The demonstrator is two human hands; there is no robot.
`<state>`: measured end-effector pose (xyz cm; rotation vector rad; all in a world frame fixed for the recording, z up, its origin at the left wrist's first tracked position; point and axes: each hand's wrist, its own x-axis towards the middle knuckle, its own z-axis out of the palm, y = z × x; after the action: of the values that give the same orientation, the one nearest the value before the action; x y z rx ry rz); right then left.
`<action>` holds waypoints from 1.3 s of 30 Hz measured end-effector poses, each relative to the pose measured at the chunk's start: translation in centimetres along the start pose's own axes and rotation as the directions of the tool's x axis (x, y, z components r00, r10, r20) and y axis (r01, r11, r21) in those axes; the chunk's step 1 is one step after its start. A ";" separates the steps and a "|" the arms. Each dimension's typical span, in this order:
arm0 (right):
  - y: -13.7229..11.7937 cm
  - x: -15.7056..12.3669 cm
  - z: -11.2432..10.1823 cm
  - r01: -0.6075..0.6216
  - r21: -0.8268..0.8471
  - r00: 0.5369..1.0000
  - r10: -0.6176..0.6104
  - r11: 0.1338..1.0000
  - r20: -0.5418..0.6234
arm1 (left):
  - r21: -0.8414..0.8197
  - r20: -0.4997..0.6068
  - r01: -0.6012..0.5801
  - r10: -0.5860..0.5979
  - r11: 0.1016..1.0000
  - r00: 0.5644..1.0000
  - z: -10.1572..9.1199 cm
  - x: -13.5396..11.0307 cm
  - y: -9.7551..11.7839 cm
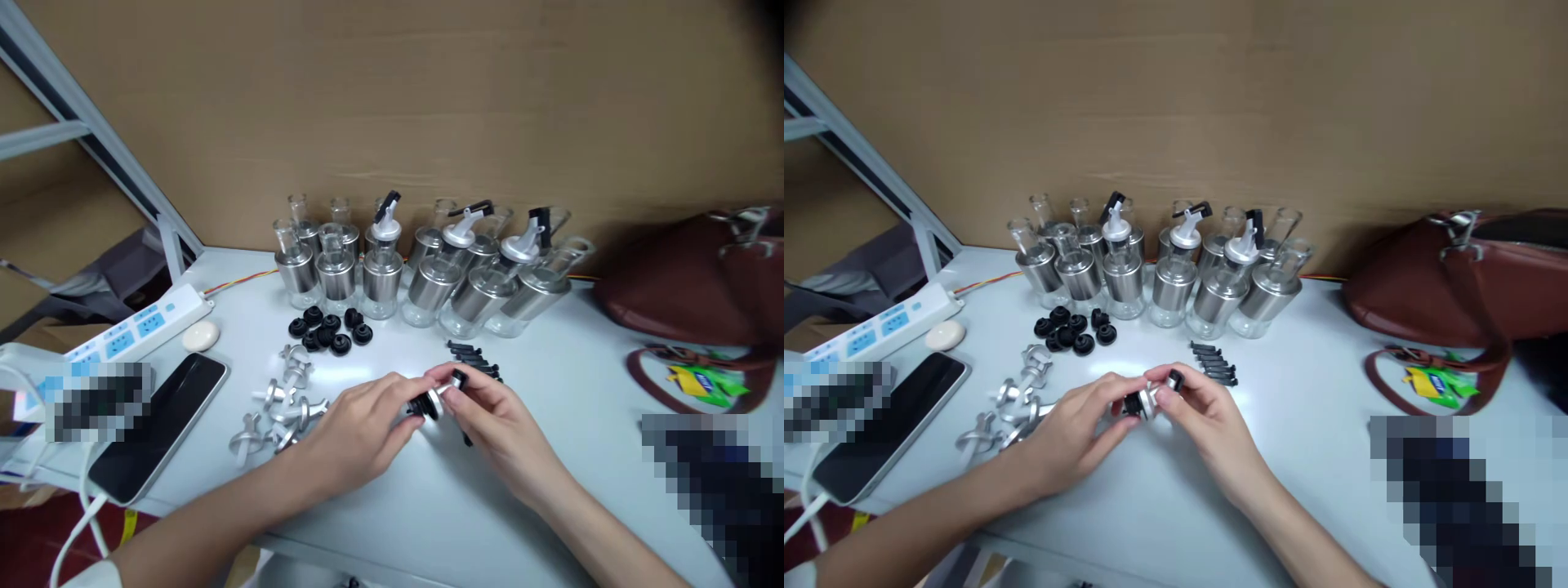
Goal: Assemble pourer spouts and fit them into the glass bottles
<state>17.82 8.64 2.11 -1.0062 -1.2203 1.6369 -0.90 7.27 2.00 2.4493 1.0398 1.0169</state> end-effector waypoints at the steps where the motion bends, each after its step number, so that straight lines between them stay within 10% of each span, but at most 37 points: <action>1: 0.2 0.0 0.2 0.015 -0.023 1.000 -0.014 1.000 0.023 | -0.009 -0.026 -0.030 0.029 1.000 0.999 0.0 0.0 0.0; 5: 0.4 -0.2 1.2 0.078 -0.129 0.995 -0.069 0.989 0.073 | -0.021 -0.112 -0.081 0.078 0.997 0.991 0.3 -0.3 -0.1; 9: -1.4 0.6 1.1 0.279 -0.145 0.932 -0.304 0.949 -0.199 | -0.011 -0.140 -0.012 0.011 1.000 0.990 0.1 -0.4 0.0; 14: -5.2 3.4 -2.5 0.675 -0.185 0.425 -0.582 0.714 -0.693 | -0.043 -0.136 0.007 -0.013 0.999 0.991 -0.4 -0.2 0.4; 17: -6.5 5.4 -5.3 0.665 -0.180 0.359 -0.521 0.725 -0.774 | -0.052 -0.110 0.000 -0.006 0.999 0.994 -0.5 -0.2 0.7; 26: -7.0 9.6 -7.7 0.520 -0.131 0.556 -0.451 0.844 -0.698 | -0.066 -0.025 -0.032 0.030 0.997 0.999 -0.2 -0.4 1.1; 36: -8.7 7.2 -6.2 0.542 -0.281 0.417 -0.544 0.792 -0.728 | -0.374 -0.189 -0.033 -0.042 0.927 0.981 1.7 -1.5 1.9; 39: -11.1 4.8 -4.1 0.560 -0.265 0.471 -0.565 0.785 -0.678 | -0.448 -0.177 0.032 -0.123 0.894 0.976 2.2 -1.8 2.0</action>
<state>21.81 16.33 11.46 -0.9656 -0.8358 0.5692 0.81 4.63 0.58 1.9525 0.8391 1.3291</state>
